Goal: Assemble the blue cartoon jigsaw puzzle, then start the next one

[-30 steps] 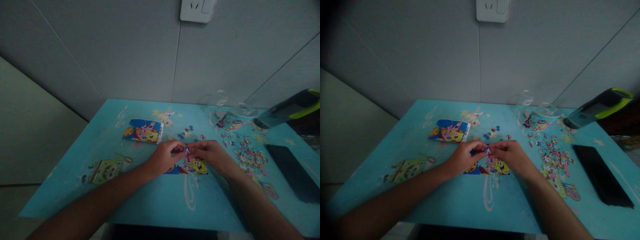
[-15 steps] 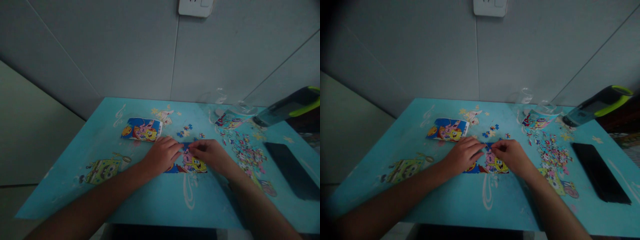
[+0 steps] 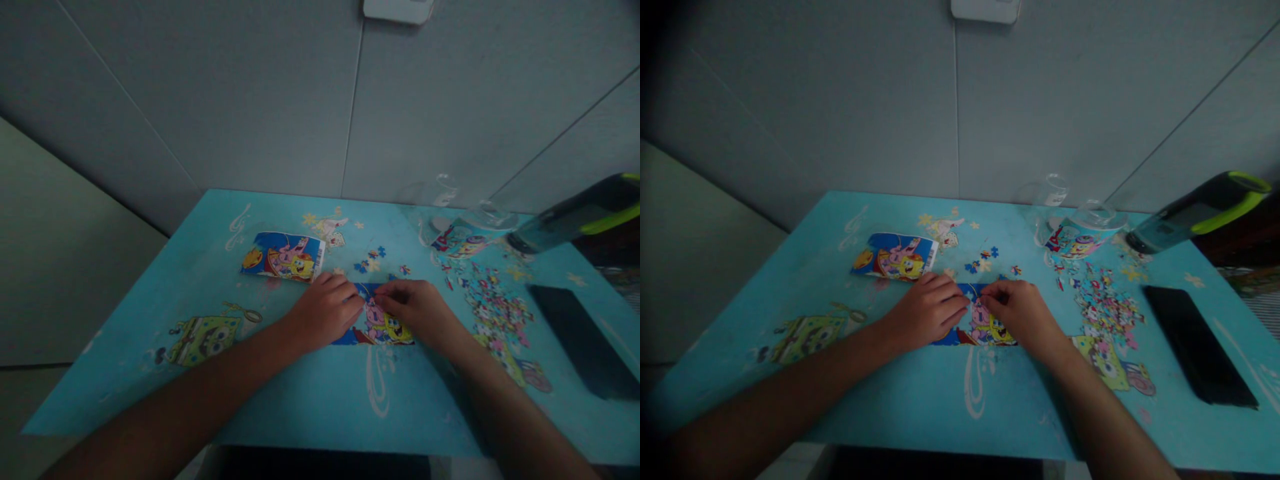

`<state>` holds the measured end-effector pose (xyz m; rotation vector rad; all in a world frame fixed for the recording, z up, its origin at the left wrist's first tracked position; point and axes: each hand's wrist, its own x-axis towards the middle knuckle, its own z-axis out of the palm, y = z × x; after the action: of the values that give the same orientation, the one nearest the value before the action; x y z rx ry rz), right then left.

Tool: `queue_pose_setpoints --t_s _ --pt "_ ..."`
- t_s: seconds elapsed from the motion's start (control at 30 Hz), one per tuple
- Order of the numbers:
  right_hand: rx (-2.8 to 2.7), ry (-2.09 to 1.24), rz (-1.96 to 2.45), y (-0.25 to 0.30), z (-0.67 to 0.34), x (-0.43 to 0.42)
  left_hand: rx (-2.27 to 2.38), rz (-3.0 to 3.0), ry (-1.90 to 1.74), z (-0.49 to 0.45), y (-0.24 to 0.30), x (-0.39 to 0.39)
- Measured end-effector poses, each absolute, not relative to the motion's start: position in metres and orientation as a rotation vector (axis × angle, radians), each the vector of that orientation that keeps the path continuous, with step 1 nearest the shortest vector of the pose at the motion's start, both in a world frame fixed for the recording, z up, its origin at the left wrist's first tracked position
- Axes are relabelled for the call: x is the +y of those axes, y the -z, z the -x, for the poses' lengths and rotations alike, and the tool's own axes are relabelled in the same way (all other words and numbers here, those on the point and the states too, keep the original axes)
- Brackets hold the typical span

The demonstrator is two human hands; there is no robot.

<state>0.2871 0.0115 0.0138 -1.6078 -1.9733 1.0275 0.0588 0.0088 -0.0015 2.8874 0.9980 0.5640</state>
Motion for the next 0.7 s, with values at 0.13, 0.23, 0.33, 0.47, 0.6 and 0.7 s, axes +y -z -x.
queue_pose_setpoints --t_s 0.13,0.23,0.33,0.47,0.6,0.7 --pt "-2.018 -0.954 1.615 -0.0174 -0.2853 0.0110 0.972 -2.908 -0.593 -0.0604 0.0010 0.0081" --pt "-2.026 -0.903 1.632 -0.0174 -0.2872 0.0114 0.947 -2.922 -0.593 -0.0609 0.0004 0.0077" --pt "-2.040 -0.887 1.644 -0.0167 -0.2892 0.0116 0.930 -2.916 -0.595 -0.0609 0.0001 0.0071" --pt "-2.091 -0.861 1.644 -0.0186 -0.2897 0.0107 0.927 -2.898 -0.603 -0.0611 0.0013 0.0072" --pt "-2.155 -0.805 1.635 -0.0198 -0.2891 0.0102 0.927 -2.906 -0.625 -0.0616 0.0031 0.0084" --pt "-2.180 -0.789 1.620 -0.0197 -0.2883 0.0103 0.922 -2.903 -0.636 -0.0618 0.0040 0.0090"
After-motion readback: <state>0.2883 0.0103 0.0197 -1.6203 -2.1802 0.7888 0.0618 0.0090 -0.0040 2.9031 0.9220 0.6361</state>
